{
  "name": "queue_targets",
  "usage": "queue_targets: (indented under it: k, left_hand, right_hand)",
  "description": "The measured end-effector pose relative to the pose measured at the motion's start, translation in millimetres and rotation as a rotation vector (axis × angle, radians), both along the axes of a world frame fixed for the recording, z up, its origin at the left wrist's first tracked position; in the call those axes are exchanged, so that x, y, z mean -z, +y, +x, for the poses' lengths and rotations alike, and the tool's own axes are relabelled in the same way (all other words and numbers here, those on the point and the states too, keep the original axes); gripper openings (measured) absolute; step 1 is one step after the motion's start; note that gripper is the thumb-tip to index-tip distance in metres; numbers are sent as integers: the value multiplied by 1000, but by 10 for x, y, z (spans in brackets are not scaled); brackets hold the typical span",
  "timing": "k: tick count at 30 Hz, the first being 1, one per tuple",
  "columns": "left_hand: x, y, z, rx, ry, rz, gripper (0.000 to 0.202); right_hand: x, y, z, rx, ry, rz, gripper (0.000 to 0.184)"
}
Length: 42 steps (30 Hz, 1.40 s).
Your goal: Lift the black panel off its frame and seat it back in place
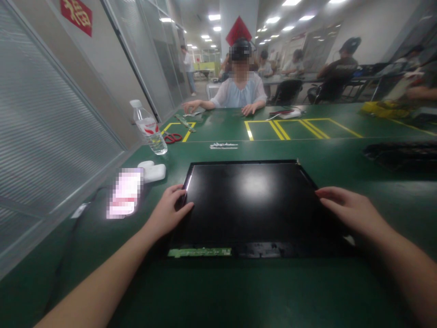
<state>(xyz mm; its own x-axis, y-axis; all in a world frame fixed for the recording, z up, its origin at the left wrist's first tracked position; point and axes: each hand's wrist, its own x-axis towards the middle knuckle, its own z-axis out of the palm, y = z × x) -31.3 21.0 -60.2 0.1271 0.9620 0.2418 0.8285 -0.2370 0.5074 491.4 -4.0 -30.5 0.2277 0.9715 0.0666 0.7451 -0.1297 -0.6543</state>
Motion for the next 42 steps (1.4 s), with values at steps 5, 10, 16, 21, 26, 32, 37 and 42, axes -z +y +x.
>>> queue_targets:
  k: [5, 10, 16, 21, 26, 32, 37, 42]
  left_hand:
    - [3, -6, 7, -13, 10, -13, 44]
    - [7, -6, 5, -11, 16, -21, 47]
    - [0, -11, 8, -6, 21, -27, 47]
    - [8, -15, 15, -14, 20, -17, 45]
    - [26, -12, 12, -9, 18, -5, 44]
    - [37, -10, 14, 0, 31, 0, 45]
    - [55, -4, 15, 3, 34, 24, 42]
    - [55, -4, 14, 3, 36, 22, 42]
  right_hand:
    - [-11, 1, 0, -12, 8, -32, 33]
    - [-92, -22, -55, 40, 24, -114, 38]
    - [-96, -28, -59, 37, 24, -111, 37]
    - [-95, -16, -58, 21, -9, -88, 38]
    - [-99, -20, -73, 42, 15, -86, 39]
    - [-102, -12, -70, 52, 3, -115, 40]
    - [-64, 1, -39, 48, 1, -90, 37]
    - [-57, -16, -43, 57, 14, -105, 40]
